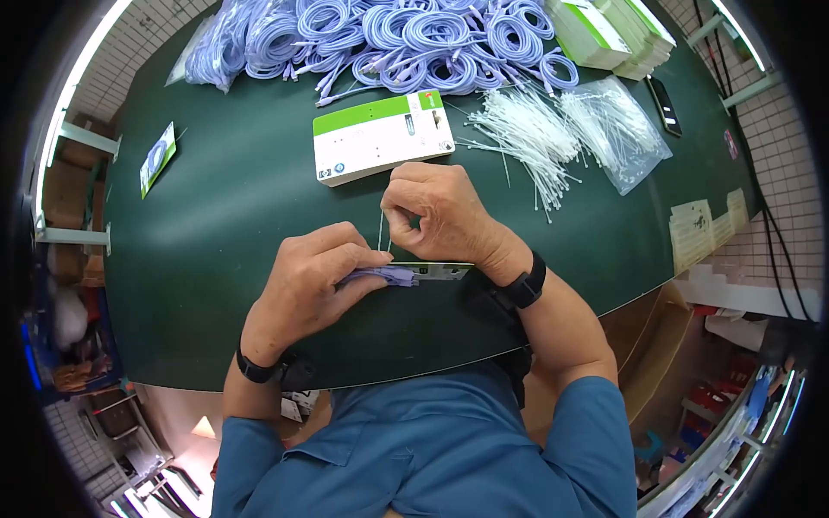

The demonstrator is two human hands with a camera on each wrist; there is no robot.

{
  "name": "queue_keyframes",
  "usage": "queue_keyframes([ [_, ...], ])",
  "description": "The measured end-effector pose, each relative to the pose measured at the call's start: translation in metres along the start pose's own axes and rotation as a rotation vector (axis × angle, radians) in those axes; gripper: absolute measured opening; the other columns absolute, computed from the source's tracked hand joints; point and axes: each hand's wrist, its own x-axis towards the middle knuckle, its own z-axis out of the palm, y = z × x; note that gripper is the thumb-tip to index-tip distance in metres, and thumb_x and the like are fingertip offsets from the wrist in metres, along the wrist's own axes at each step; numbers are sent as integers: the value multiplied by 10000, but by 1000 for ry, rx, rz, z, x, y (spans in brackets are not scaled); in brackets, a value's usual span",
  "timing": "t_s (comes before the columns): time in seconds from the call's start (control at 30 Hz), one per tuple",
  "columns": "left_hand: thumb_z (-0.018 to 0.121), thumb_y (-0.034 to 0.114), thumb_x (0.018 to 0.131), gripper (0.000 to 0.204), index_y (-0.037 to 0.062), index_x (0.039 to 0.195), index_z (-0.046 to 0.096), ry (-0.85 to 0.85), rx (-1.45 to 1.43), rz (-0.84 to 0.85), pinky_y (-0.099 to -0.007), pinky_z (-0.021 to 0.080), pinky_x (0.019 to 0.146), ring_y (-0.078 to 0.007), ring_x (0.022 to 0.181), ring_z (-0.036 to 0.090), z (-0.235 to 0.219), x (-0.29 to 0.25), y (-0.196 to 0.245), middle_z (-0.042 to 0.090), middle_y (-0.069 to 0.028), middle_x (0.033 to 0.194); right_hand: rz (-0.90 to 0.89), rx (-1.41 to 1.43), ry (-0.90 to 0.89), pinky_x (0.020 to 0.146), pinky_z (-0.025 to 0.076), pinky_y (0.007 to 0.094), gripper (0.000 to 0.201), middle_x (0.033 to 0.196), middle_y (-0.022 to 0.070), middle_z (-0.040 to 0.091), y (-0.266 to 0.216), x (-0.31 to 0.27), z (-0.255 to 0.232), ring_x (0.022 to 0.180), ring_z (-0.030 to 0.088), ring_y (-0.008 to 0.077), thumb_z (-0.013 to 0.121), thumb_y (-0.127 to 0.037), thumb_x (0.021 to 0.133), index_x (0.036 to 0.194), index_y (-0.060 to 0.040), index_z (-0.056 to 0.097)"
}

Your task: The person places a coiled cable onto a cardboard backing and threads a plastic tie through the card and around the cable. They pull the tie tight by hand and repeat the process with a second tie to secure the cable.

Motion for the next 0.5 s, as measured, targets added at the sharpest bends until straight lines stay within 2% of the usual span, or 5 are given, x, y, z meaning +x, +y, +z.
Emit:
queue_keyframes([
  [0.2, 898, 21, 742, 284, 30, 977, 739, -47, 44, -19, -376, 518, 611, -284, 728, 661, 1, 4, 0, 647, -109, 854, 39, -4, -36, 562, 472, 323, 101, 747, 53, 635, 6, -4, -4, 629, 609, 182, 678, 46, 780, 798, -53, 686],
  [0.3, 862, 20, 804, 306, 37, 1078, 726, 62, 56, -58, -364, 551, 673, -233, 775, 670, 3, 1, -3, 637, -74, 871, 387, 255, -87, 606, 495, 295, 105, 787, 32, 690, 8, -3, -11, 654, 618, 132, 660, 11, 905, 882, -46, 744],
  [0.33, 862, 20, 804, 306, 37, 1078, 726, 62, 68, -40, -364, 551, 673, -233, 775, 670, 3, 2, -5, 637, -74, 871, 375, 247, -72, 606, 495, 295, 105, 787, 32, 690, 11, -2, -14, 654, 618, 132, 660, 11, 905, 882, -46, 744],
  [0.43, 810, -27, 887, 302, 5, 1171, 713, 485, -376, -325, -310, 577, 772, -140, 846, 680, 3, 4, -10, 704, -40, 952, 669, 781, 284, 685, 528, 264, 172, 944, 36, 745, 22, 0, -21, 741, 645, 100, 622, -52, 1021, 1133, -10, 746],
  [0.5, 793, -27, 910, 309, -10, 1204, 701, 568, -488, -350, -302, 577, 811, -128, 881, 679, 1, 10, -14, 715, -46, 994, 637, 872, 283, 711, 533, 257, 200, 1002, 48, 744, 24, -1, -29, 778, 654, 101, 621, -71, 1036, 1198, 2, 713],
])
